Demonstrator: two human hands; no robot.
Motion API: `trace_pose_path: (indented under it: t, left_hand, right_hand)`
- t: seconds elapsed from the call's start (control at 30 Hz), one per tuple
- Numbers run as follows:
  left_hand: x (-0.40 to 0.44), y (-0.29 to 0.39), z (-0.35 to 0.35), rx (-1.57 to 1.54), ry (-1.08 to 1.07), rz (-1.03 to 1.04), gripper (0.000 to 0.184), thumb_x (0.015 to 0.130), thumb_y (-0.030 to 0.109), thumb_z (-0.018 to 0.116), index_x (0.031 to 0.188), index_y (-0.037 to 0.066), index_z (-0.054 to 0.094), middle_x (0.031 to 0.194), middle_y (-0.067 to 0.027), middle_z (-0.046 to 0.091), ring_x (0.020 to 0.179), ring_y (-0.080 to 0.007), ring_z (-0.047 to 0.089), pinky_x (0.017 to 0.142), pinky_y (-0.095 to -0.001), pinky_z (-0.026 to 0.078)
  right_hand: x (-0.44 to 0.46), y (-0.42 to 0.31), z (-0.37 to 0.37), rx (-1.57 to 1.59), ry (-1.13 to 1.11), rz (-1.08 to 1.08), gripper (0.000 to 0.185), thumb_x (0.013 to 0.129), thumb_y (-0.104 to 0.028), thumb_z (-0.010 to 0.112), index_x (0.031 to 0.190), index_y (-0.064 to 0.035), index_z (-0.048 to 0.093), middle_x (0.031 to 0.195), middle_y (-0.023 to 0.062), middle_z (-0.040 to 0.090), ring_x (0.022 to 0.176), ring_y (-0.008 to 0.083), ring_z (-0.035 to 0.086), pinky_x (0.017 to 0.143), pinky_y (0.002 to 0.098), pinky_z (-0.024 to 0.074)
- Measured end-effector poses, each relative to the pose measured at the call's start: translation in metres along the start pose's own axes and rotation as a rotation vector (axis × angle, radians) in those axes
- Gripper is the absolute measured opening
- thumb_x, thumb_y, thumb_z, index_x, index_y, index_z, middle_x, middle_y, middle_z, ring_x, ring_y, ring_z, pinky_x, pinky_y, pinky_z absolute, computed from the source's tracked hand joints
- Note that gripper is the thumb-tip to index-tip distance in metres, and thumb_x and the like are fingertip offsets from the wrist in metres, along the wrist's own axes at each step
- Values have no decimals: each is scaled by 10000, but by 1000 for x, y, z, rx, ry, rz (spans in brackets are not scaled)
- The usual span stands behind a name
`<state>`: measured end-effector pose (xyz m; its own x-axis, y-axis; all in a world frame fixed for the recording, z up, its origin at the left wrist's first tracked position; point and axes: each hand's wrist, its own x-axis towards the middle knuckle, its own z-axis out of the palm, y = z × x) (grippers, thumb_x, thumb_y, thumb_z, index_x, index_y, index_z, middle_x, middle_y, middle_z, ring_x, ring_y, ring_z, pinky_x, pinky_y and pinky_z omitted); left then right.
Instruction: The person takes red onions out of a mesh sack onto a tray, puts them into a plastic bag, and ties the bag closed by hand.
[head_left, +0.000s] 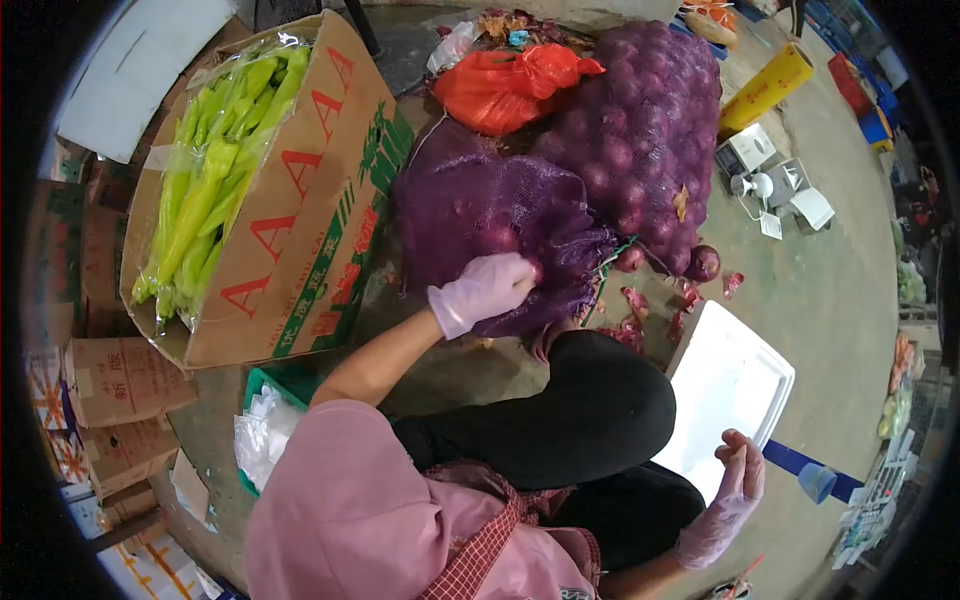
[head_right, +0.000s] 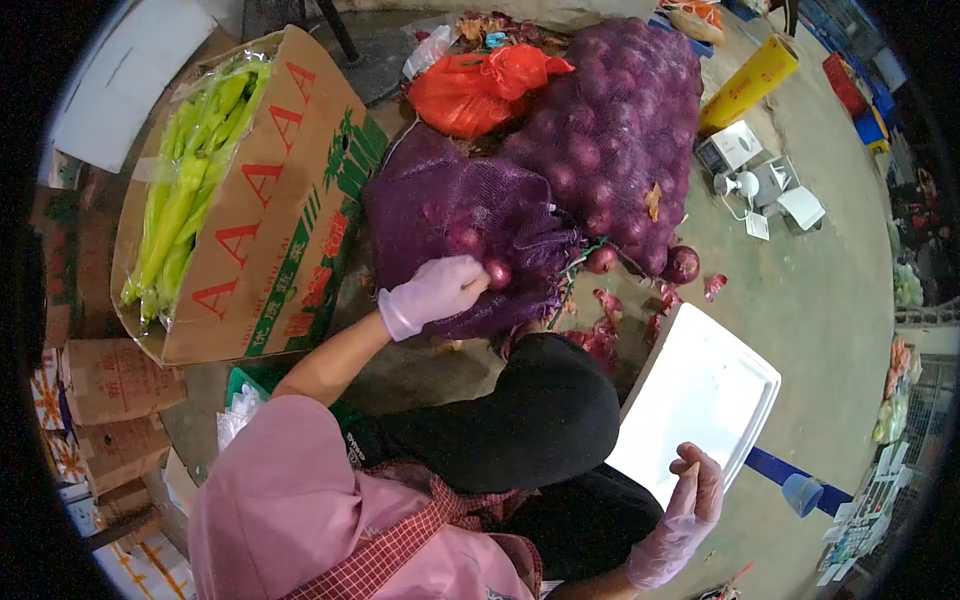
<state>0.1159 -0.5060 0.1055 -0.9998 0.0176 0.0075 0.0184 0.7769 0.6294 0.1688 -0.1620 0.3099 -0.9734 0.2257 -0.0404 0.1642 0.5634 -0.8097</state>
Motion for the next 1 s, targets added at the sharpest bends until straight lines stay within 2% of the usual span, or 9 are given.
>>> trace_pose_path:
  t: [0.13,0.23,0.37,0.5,0.6,0.67,0.83,0.93,1.0]
  left_hand:
    - [39,-42,60,-306,-27,73,188,852,174,540,951,54,646,914,-139,615,891,-320,608,793,-402,480]
    - [55,-83,115,298,-272,-211,243,855,178,516,1045,80,631,1036,-212,590,982,-383,601,833,-472,487]
    - [60,-94,174,217,-193,-583,349,873,315,541,1117,69,588,1124,-204,568,1000,-386,600,849,-540,493]
    - [61,-59,122,221,-336,-509,397,841,418,539,987,65,645,1123,-209,602,999,-388,601,832,-559,470]
    - [51,-74,98,-23,120,-555,312,814,311,532,848,27,656,847,-227,635,843,-385,629,726,-465,487]
    - [36,-107,92,-207,283,-660,259,812,249,543,810,8,638,829,-245,625,806,-401,628,687,-466,474]
    - [19,-154,96,47,143,-911,323,806,238,568,1047,30,623,1046,-238,620,996,-381,592,867,-452,459]
    - [39,-147,99,32,343,-536,444,779,345,657,1098,42,599,1047,-213,629,1003,-383,589,874,-460,460]
    - [57,-121,85,162,17,-688,518,745,373,699,1133,53,579,1072,-205,625,1008,-378,587,885,-457,455]
  right_hand:
    - [0,0,2,16,-2,4,217,925,-159,519,994,18,625,932,67,617,814,136,512,788,281,424]
    - [-1,-3,4,-27,7,-3,235,931,-181,510,974,22,621,911,58,607,829,141,512,817,290,422]
    - [0,2,3,-55,11,9,228,927,-174,509,970,26,610,907,69,599,821,146,505,819,292,414]
    - [0,-2,4,-107,-9,-35,237,924,-190,520,978,26,605,914,69,593,818,147,495,809,291,410]
    - [2,-2,4,-108,-21,-38,244,922,-198,527,982,25,604,920,69,589,818,149,495,803,288,410]
    - [3,-1,4,-108,-33,-35,248,921,-203,530,984,24,605,923,70,587,820,150,497,801,288,411]
    - [4,0,2,-138,-75,-57,272,909,-229,555,998,20,614,946,81,585,833,158,513,787,290,421]
    - [4,1,3,-120,-77,-63,276,903,-230,566,1004,22,613,960,84,582,835,162,515,783,291,424]
    - [5,1,4,-125,-80,-55,276,901,-230,570,1006,21,614,966,85,582,838,163,516,784,291,425]
